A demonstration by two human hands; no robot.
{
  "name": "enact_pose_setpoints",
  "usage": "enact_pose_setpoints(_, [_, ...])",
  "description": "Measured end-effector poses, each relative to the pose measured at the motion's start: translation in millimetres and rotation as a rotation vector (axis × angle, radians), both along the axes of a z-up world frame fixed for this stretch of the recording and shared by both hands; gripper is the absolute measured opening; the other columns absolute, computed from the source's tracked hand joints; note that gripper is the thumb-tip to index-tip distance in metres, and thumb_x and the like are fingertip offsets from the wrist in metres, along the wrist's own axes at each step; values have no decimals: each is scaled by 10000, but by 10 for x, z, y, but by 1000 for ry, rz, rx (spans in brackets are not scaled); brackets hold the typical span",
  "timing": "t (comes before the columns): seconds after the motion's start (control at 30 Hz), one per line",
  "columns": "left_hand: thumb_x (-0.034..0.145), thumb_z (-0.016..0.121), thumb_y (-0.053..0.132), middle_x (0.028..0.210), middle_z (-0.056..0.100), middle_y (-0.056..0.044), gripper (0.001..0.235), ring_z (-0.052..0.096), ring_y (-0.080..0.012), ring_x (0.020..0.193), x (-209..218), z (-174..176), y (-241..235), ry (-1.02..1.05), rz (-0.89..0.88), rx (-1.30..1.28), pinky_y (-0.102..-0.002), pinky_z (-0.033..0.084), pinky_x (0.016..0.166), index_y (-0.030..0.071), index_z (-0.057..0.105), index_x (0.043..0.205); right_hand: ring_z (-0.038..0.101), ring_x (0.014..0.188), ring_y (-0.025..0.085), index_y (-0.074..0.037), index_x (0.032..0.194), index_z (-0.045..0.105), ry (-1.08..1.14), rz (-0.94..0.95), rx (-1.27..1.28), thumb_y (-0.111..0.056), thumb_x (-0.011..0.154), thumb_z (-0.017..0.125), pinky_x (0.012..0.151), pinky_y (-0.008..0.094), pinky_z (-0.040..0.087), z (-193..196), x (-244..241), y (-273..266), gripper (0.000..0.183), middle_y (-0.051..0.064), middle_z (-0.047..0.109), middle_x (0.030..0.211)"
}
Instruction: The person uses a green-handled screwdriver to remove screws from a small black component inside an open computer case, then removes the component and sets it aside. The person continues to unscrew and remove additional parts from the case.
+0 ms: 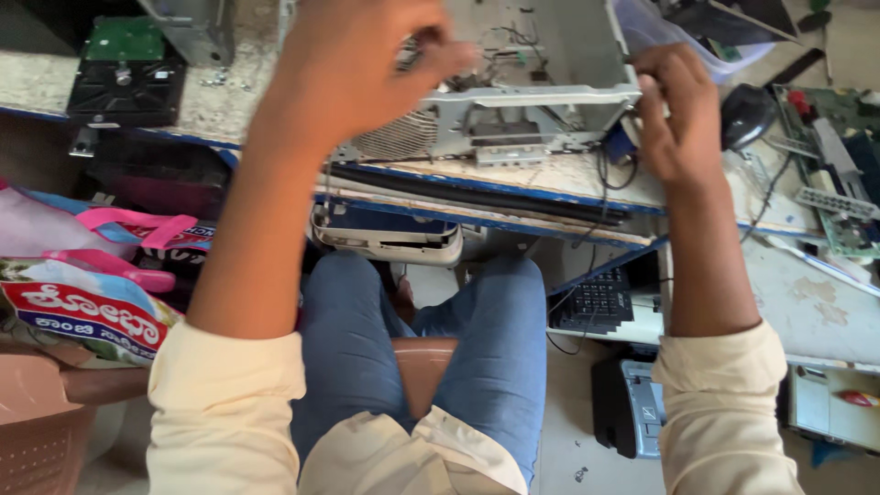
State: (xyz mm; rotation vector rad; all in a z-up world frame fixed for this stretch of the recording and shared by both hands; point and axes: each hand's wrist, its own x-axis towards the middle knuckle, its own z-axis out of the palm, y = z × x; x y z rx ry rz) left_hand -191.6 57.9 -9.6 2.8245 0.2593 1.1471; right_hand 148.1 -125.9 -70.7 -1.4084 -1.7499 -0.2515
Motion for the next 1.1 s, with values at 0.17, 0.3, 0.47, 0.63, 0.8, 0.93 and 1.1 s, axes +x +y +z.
enact_pose_setpoints(0.17, [1058, 647, 401, 945, 714, -90, 358, 697, -227, 913, -620, -253, 271, -172, -204, -266, -360, 507, 877, 60, 756, 1048, 596, 986, 269, 75, 1080, 624, 23, 6, 35, -217, 1186, 436, 890, 363, 464, -33, 5, 59, 363, 186, 648, 1089])
enact_pose_setpoints(0.3, [1051, 608, 475, 835, 667, -96, 471, 625, -262, 887, -509, -676, 311, -505, -267, -279, -406, 439, 986, 43, 786, 990, 593, 933, 252, 87, 1036, 634, 38, -100, 27, -286, 1237, 446, 837, 351, 451, -105, 48, 61, 463, 171, 668, 1037])
enact_pose_setpoints(0.47, [1074, 314, 641, 736, 566, -74, 788, 536, -224, 780, -431, -917, 431, -735, -353, -436, -397, 408, 977, 18, 762, 895, 556, 819, 176, 71, 1047, 693, 197, -218, 33, -308, 1202, 417, 749, 313, 436, -175, 41, 60, 494, 137, 644, 920])
enact_pose_setpoints(0.63, [1036, 81, 735, 709, 468, -41, 1006, 492, -224, 769, -438, -979, 438, -759, -388, -479, -429, 397, 1073, -6, 757, 953, 567, 799, 153, 67, 1030, 697, 204, -235, 68, -313, 1217, 417, 726, 296, 429, -216, 31, 42, 508, 131, 640, 878])
enact_pose_setpoints(0.8, [1050, 84, 717, 694, 458, -39, 993, 454, -216, 756, -469, -947, 425, -753, -402, -502, -441, 382, 1073, -6, 761, 973, 621, 846, 226, 78, 1110, 704, -62, -395, 29, -57, 951, 516, 748, 330, 491, -269, -92, -15, 282, 174, 679, 959])
enact_pose_setpoints(0.93, [1050, 90, 714, 692, 464, -42, 982, 455, -201, 738, -486, -931, 408, -758, -426, -507, -443, 372, 1074, -7, 753, 975, 623, 786, 284, 53, 1112, 691, -61, -391, -148, -59, 988, 594, 734, 366, 480, -195, -288, -79, 192, 197, 675, 981])
enact_pose_setpoints(1.1, [1041, 84, 731, 710, 468, -53, 1002, 451, -218, 796, -488, -923, 395, -752, -415, -503, -437, 372, 1083, -4, 762, 983, 634, 798, 262, 38, 1113, 678, 36, -333, -210, -106, 948, 597, 747, 361, 495, -96, -388, -78, 233, 180, 671, 941])
